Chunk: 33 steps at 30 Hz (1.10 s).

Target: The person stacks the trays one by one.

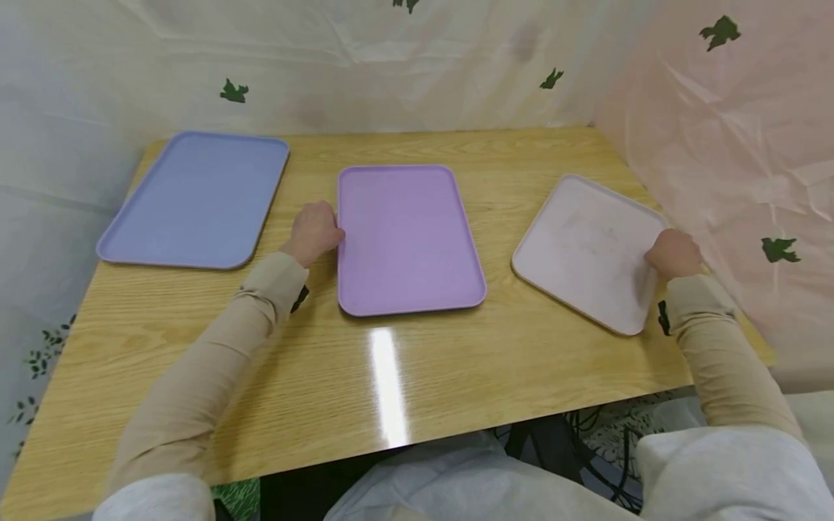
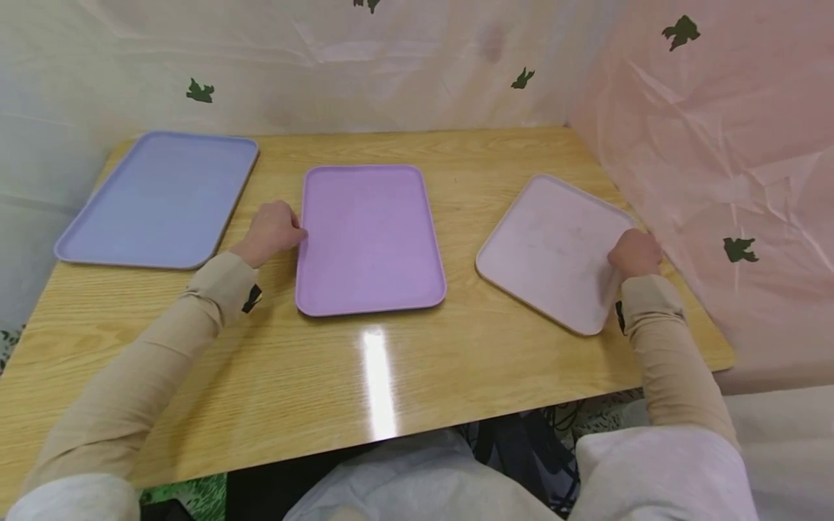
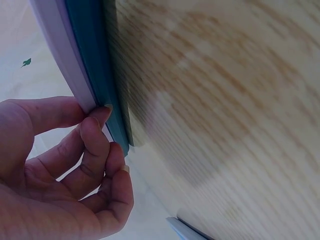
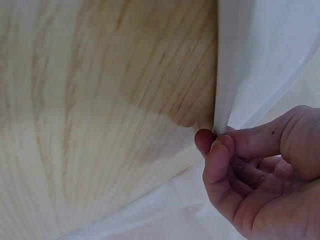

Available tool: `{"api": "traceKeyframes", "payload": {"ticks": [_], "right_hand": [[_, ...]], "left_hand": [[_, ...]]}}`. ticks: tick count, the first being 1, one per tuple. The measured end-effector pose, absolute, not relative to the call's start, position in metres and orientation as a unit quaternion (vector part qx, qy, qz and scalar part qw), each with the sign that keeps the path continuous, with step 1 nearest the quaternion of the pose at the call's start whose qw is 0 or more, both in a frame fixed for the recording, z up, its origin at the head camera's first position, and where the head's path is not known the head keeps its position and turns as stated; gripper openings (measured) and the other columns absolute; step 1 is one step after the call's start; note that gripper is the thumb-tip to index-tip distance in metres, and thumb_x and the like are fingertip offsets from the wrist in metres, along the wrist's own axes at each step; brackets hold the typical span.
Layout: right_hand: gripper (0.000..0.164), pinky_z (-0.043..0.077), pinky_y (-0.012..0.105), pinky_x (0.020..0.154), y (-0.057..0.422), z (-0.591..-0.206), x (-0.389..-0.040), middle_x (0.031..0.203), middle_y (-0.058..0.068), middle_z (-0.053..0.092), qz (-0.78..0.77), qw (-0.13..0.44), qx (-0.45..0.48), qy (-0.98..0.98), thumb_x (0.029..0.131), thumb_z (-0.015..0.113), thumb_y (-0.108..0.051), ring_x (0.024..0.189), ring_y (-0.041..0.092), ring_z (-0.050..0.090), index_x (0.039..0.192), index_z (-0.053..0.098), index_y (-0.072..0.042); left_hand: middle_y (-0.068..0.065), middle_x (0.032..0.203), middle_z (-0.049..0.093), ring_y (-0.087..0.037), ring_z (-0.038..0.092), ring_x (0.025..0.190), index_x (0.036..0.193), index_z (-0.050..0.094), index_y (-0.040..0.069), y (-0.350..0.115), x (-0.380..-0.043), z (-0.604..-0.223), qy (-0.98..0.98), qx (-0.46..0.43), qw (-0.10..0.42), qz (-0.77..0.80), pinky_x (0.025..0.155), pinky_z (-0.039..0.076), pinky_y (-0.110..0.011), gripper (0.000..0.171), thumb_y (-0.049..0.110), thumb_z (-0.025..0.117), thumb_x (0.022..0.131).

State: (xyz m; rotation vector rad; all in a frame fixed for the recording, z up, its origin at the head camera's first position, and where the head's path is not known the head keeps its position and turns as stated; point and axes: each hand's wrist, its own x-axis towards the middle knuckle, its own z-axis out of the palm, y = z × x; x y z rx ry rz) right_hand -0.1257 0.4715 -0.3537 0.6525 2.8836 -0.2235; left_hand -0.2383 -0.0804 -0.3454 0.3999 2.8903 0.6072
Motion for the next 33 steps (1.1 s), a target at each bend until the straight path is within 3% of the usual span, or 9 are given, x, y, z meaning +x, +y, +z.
{"api": "traceKeyframes", "payload": {"ticks": [14, 20, 28, 33], "right_hand": [[0.033, 0.046, 0.061, 0.071, 0.471, -0.360, -0.141, 0.094, 0.046, 0.050, -0.072, 0.070, 0.175, 0.980, 0.078, 0.041, -0.007, 0.086, 0.059, 0.051, 0.090, 0.049, 0.023], [0.034, 0.044, 0.062, 0.078, 0.468, -0.359, -0.148, 0.100, 0.045, 0.049, -0.063, 0.086, 0.187, 0.977, 0.081, 0.040, -0.007, 0.093, 0.058, 0.049, 0.095, 0.048, 0.023], [0.032, 0.045, 0.063, 0.073, 0.469, -0.364, -0.160, 0.097, 0.045, 0.050, -0.060, 0.071, 0.150, 0.984, 0.079, 0.039, -0.006, 0.089, 0.059, 0.051, 0.093, 0.049, 0.021], [0.026, 0.045, 0.060, 0.064, 0.469, -0.365, -0.167, 0.087, 0.042, 0.052, -0.060, 0.056, 0.111, 0.990, 0.076, 0.040, -0.005, 0.079, 0.058, 0.052, 0.083, 0.049, 0.018]], "left_hand": [[0.005, 0.046, 0.028, -0.011, 0.030, 0.045, 0.047, 0.033, 0.013, -0.081, -0.239, -0.348, 0.965, 0.136, 0.081, 0.208, 0.042, 0.025, -0.023, 0.031, 0.000, 0.048, 0.071], [0.006, 0.045, 0.027, -0.010, 0.028, 0.044, 0.046, 0.033, 0.014, -0.081, -0.241, -0.348, 0.963, 0.142, 0.078, 0.216, 0.041, 0.023, -0.022, 0.032, -0.001, 0.048, 0.071], [0.006, 0.044, 0.027, -0.009, 0.028, 0.043, 0.045, 0.033, 0.014, -0.080, -0.241, -0.348, 0.963, 0.140, 0.081, 0.214, 0.041, 0.023, -0.022, 0.034, -0.001, 0.048, 0.071], [0.005, 0.046, 0.030, -0.010, 0.030, 0.045, 0.046, 0.035, 0.013, -0.080, -0.241, -0.348, 0.965, 0.129, 0.082, 0.212, 0.042, 0.025, -0.022, 0.032, 0.000, 0.049, 0.072]]}}
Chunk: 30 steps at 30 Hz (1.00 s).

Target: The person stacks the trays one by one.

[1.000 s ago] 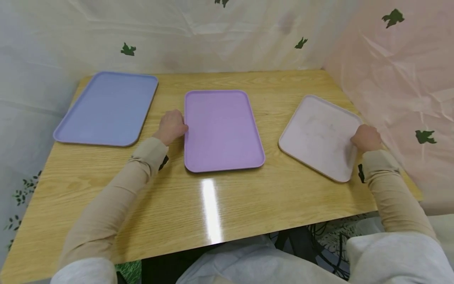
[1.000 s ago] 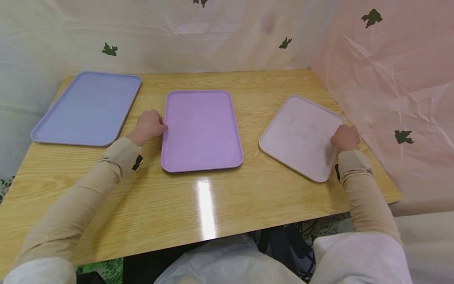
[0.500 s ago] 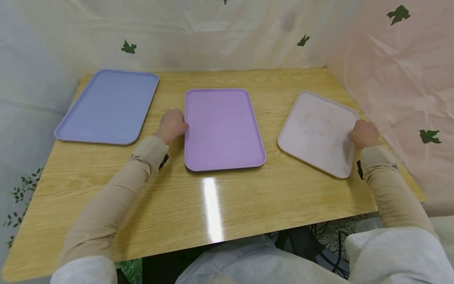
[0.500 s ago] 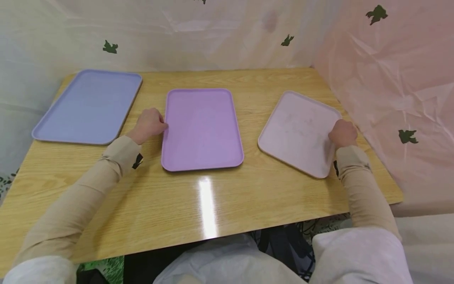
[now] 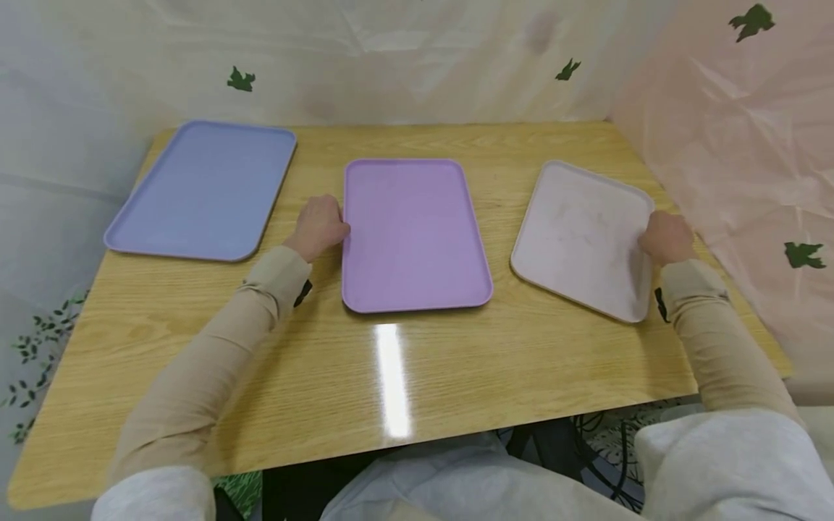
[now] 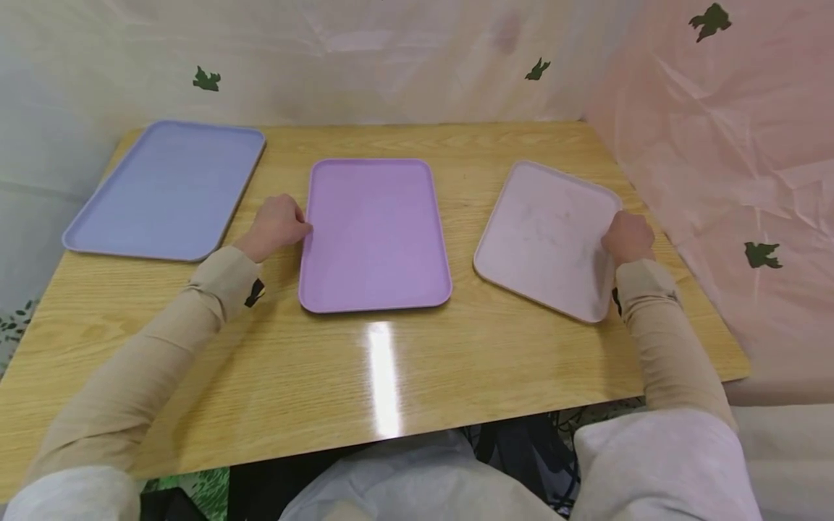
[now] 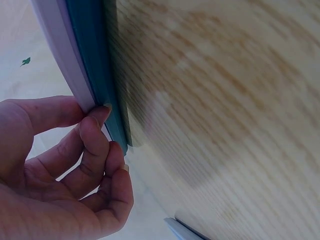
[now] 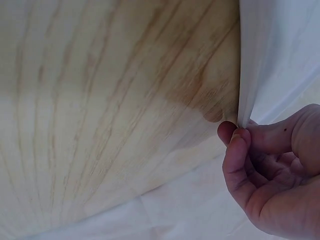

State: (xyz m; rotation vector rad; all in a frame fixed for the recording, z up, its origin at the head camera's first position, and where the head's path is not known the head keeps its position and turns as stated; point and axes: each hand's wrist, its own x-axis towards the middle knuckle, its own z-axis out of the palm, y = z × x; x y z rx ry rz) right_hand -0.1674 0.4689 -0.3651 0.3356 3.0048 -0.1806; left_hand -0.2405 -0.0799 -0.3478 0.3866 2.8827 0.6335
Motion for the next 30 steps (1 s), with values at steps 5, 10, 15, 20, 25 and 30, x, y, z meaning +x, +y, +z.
{"api": "traceKeyframes", "payload": {"ticks": [5, 10, 15, 20, 25, 30], "right_hand": [[0.022, 0.044, 0.060, 0.064, 0.468, -0.366, -0.173, 0.085, 0.041, 0.052, -0.067, 0.048, 0.104, 0.991, 0.075, 0.039, -0.005, 0.080, 0.057, 0.052, 0.079, 0.049, 0.015], [0.023, 0.043, 0.059, 0.066, 0.468, -0.366, -0.176, 0.087, 0.040, 0.053, -0.084, 0.044, 0.128, 0.987, 0.076, 0.039, -0.006, 0.083, 0.057, 0.052, 0.077, 0.049, 0.014], [0.021, 0.042, 0.043, 0.050, 0.470, -0.366, -0.172, 0.056, 0.018, 0.049, -0.143, 0.074, 0.149, 0.976, 0.077, 0.042, -0.008, 0.054, 0.035, 0.050, 0.060, 0.046, 0.002], [0.023, 0.043, 0.032, 0.045, 0.477, -0.365, -0.167, 0.047, 0.002, 0.049, -0.208, 0.138, 0.166, 0.954, 0.078, 0.042, -0.013, 0.043, 0.016, 0.049, 0.058, 0.049, -0.003], [0.024, 0.043, 0.031, 0.048, 0.478, -0.356, -0.163, 0.050, 0.002, 0.051, -0.238, 0.195, 0.169, 0.936, 0.078, 0.041, -0.015, 0.045, 0.015, 0.049, 0.060, 0.052, -0.002], [0.027, 0.038, 0.028, 0.049, 0.476, -0.353, -0.162, 0.045, -0.003, 0.046, -0.214, 0.203, 0.161, 0.942, 0.075, 0.042, -0.012, 0.043, 0.012, 0.045, 0.048, 0.049, -0.013]], "left_hand": [[0.004, 0.047, 0.032, -0.010, 0.031, 0.045, 0.047, 0.038, 0.012, -0.079, -0.240, -0.347, 0.967, 0.122, 0.088, 0.207, 0.042, 0.026, -0.022, 0.032, 0.001, 0.050, 0.074], [0.004, 0.046, 0.033, -0.012, 0.033, 0.046, 0.047, 0.038, 0.012, -0.079, -0.241, -0.347, 0.966, 0.128, 0.082, 0.211, 0.043, 0.027, -0.023, 0.031, 0.001, 0.050, 0.073], [0.004, 0.046, 0.033, -0.013, 0.033, 0.047, 0.046, 0.037, 0.013, -0.079, -0.241, -0.348, 0.966, 0.127, 0.077, 0.210, 0.043, 0.027, -0.024, 0.031, 0.001, 0.050, 0.072], [0.004, 0.046, 0.031, -0.012, 0.032, 0.046, 0.046, 0.036, 0.013, -0.079, -0.240, -0.348, 0.966, 0.124, 0.082, 0.214, 0.043, 0.026, -0.023, 0.032, 0.000, 0.049, 0.072], [0.004, 0.046, 0.030, -0.012, 0.030, 0.045, 0.046, 0.035, 0.013, -0.079, -0.241, -0.348, 0.965, 0.124, 0.082, 0.215, 0.042, 0.025, -0.023, 0.032, 0.000, 0.049, 0.072], [0.003, 0.047, 0.035, -0.015, 0.036, 0.049, 0.047, 0.039, 0.012, -0.079, -0.242, -0.349, 0.967, 0.124, 0.079, 0.207, 0.044, 0.029, -0.024, 0.030, 0.001, 0.050, 0.072]]}}
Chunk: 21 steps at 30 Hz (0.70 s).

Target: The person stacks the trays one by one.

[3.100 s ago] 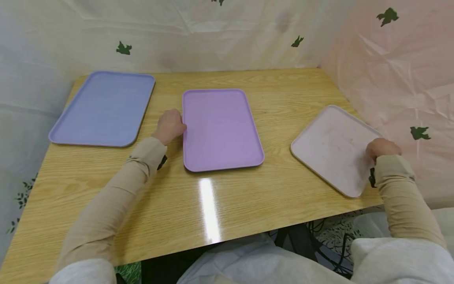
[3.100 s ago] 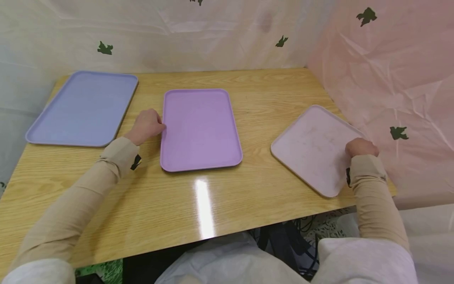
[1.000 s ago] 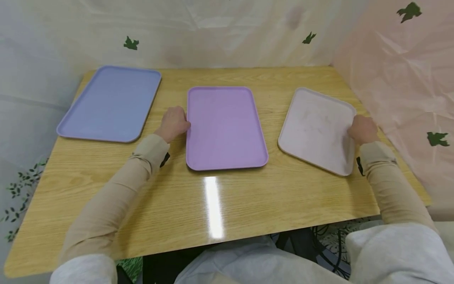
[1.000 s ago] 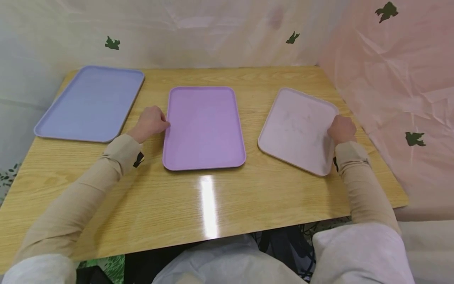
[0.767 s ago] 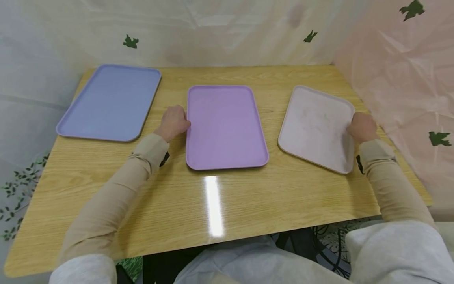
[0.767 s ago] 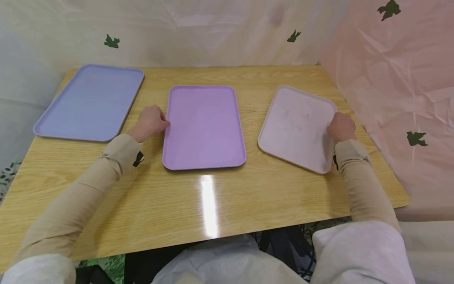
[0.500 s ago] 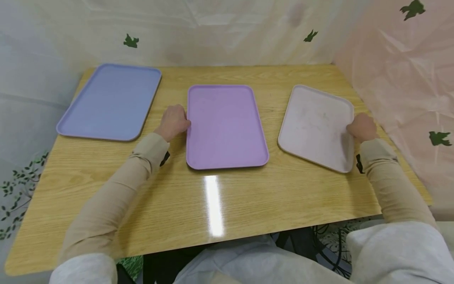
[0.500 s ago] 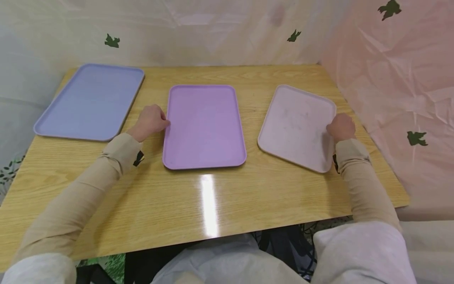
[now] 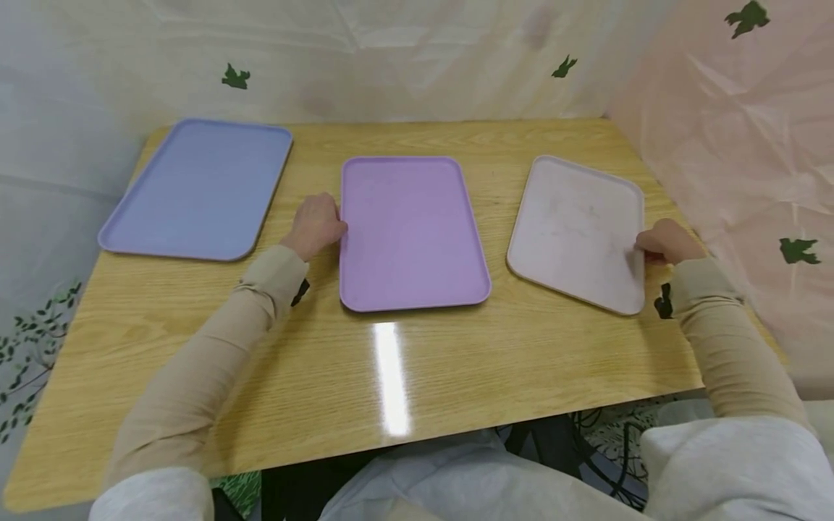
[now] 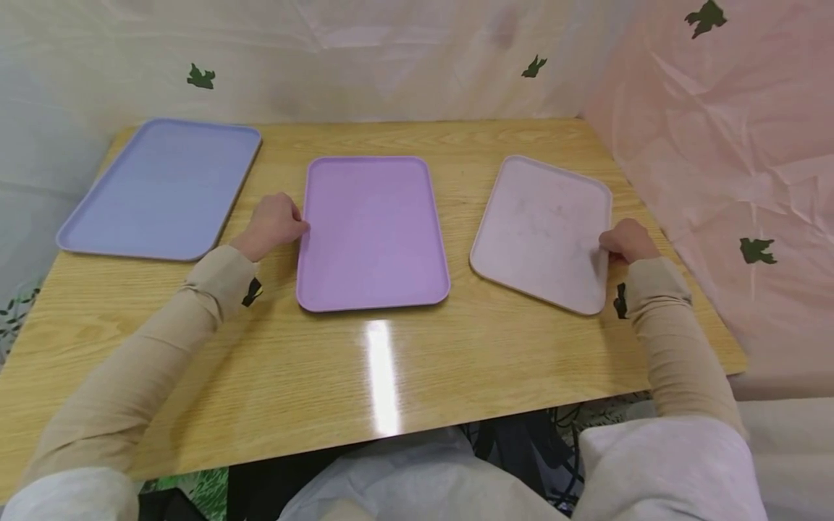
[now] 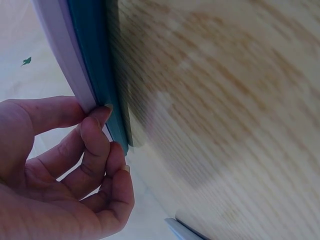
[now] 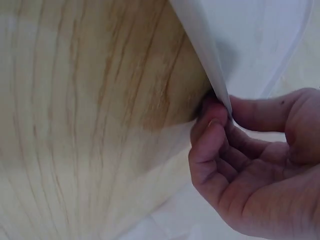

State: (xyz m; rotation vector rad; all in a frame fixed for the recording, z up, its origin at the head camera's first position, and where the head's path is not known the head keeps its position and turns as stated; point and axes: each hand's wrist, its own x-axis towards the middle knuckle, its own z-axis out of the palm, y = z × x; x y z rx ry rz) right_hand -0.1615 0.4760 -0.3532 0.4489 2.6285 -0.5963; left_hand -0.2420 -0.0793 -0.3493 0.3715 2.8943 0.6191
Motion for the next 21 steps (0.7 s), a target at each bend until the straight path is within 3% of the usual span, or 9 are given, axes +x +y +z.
{"api": "traceKeyframes", "payload": {"ticks": [13, 18, 21], "right_hand": [[0.027, 0.039, 0.031, 0.049, 0.474, -0.357, -0.159, 0.044, -0.002, 0.046, -0.278, 0.160, 0.210, 0.924, 0.075, 0.043, -0.009, 0.044, 0.014, 0.044, 0.049, 0.049, -0.013], [0.029, 0.036, 0.031, 0.048, 0.469, -0.350, -0.159, 0.042, -0.004, 0.042, -0.290, 0.134, 0.211, 0.924, 0.073, 0.042, -0.008, 0.043, 0.014, 0.039, 0.046, 0.045, -0.017], [0.030, 0.033, 0.031, 0.048, 0.466, -0.346, -0.157, 0.041, -0.005, 0.039, -0.289, 0.134, 0.207, 0.925, 0.072, 0.040, -0.008, 0.042, 0.014, 0.036, 0.044, 0.044, -0.019]], "left_hand": [[0.004, 0.047, 0.035, -0.012, 0.034, 0.046, 0.047, 0.041, 0.012, -0.083, -0.242, -0.347, 0.964, 0.125, 0.092, 0.215, 0.042, 0.027, -0.023, 0.031, 0.004, 0.051, 0.075], [0.004, 0.047, 0.035, -0.012, 0.035, 0.046, 0.049, 0.040, 0.012, -0.085, -0.241, -0.345, 0.970, 0.106, 0.091, 0.197, 0.042, 0.029, -0.024, 0.039, 0.017, 0.055, 0.085], [0.002, 0.046, 0.038, -0.015, 0.039, 0.050, 0.050, 0.042, 0.011, -0.084, -0.241, -0.343, 0.978, 0.097, 0.059, 0.175, 0.046, 0.033, -0.030, 0.043, 0.025, 0.055, 0.088]]}}
